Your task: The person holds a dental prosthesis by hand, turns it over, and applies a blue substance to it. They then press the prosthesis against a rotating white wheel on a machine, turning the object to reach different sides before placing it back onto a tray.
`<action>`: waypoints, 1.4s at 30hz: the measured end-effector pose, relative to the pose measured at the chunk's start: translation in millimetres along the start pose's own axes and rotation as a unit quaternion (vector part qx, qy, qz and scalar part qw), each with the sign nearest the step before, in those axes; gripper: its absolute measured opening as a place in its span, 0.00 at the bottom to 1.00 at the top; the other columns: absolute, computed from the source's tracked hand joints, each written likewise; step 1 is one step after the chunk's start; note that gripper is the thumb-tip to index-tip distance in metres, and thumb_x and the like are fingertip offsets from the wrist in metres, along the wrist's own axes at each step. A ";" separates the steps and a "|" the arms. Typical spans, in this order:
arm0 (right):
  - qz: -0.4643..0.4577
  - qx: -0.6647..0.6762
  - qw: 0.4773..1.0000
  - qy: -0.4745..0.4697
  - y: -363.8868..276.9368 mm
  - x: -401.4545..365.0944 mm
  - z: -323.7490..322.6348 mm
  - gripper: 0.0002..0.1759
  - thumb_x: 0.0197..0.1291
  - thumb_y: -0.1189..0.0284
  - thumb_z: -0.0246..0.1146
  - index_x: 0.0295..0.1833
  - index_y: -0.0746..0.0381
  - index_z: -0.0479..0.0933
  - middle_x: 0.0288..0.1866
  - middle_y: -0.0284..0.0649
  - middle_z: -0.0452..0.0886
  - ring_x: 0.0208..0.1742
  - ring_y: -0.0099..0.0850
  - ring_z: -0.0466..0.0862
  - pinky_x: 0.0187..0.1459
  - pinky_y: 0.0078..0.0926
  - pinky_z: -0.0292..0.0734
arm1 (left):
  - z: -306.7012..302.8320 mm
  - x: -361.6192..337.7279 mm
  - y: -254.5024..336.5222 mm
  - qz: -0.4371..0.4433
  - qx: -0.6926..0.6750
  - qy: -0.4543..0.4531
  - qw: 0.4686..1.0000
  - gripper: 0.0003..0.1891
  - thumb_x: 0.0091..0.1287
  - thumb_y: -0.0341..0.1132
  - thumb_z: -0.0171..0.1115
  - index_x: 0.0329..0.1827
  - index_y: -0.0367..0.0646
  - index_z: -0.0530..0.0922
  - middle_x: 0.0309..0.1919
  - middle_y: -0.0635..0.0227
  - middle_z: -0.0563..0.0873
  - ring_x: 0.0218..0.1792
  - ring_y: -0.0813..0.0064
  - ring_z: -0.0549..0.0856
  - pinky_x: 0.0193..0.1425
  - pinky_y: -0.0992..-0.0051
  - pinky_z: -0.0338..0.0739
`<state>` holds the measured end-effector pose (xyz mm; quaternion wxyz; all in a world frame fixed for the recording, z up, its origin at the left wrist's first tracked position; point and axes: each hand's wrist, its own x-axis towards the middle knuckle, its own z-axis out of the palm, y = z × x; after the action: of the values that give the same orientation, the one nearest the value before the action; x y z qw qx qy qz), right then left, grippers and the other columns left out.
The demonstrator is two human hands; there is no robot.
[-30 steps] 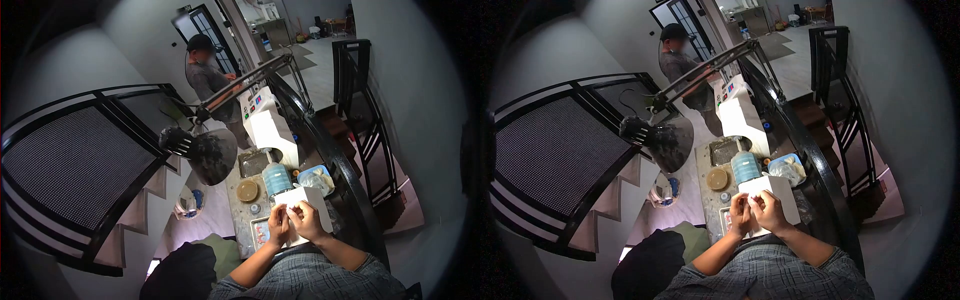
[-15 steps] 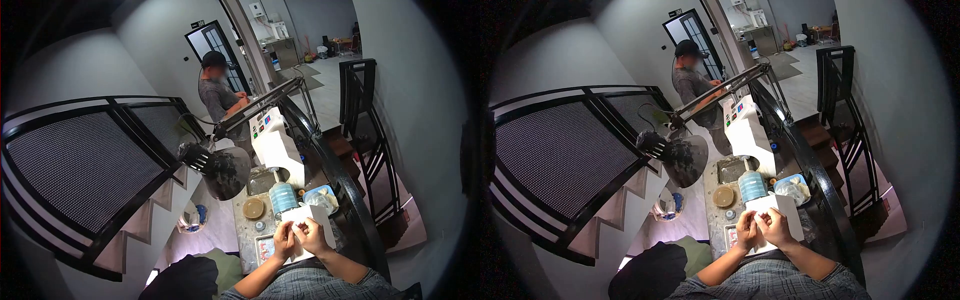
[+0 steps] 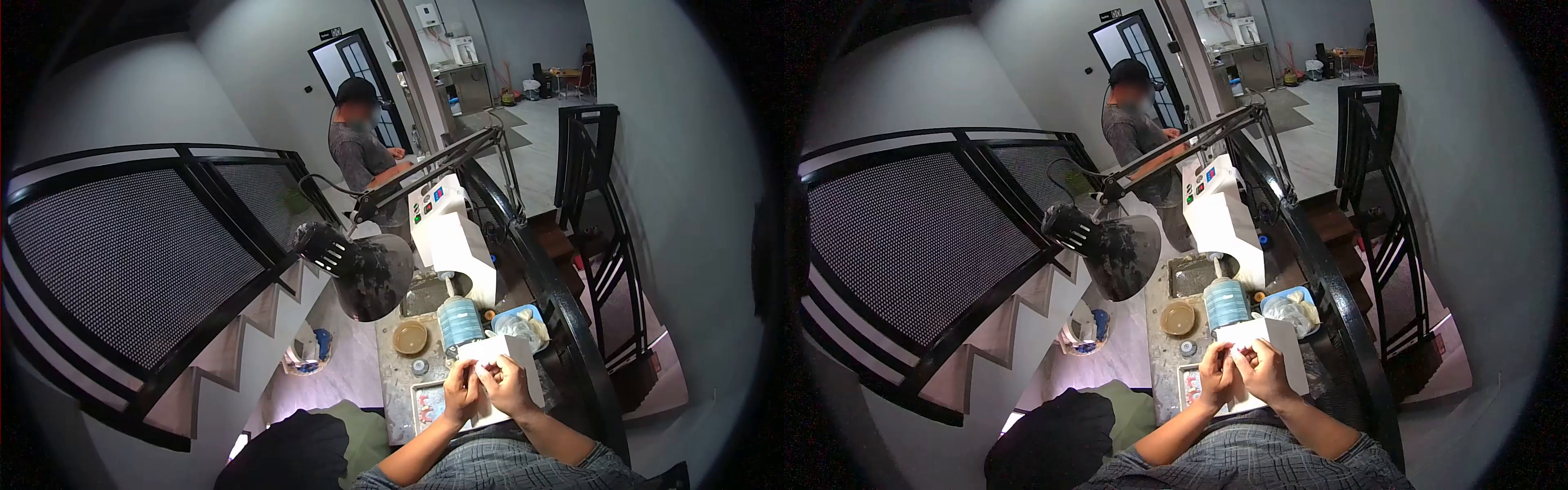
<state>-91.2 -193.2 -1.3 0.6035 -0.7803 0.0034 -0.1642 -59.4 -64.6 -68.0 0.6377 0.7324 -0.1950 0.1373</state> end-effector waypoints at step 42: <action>0.023 0.056 0.998 -0.033 -5.4 -0.5 -5.0 0.03 0.64 0.80 0.65 0.42 0.69 0.81 0.36 0.40 0.84 0.34 0.22 0.84 0.33 0.20 0.79 | 6.6 -5.6 -6.7 -0.040 -0.077 0.024 0.996 0.08 0.76 0.22 0.54 0.54 0.35 0.75 0.39 0.67 0.83 0.38 0.83 0.81 0.43 0.81 0.77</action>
<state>-94.0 -196.4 4.8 0.6499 -0.7498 -0.0076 -0.1239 -61.6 -69.8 -77.4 0.7014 0.6852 -0.1603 0.1134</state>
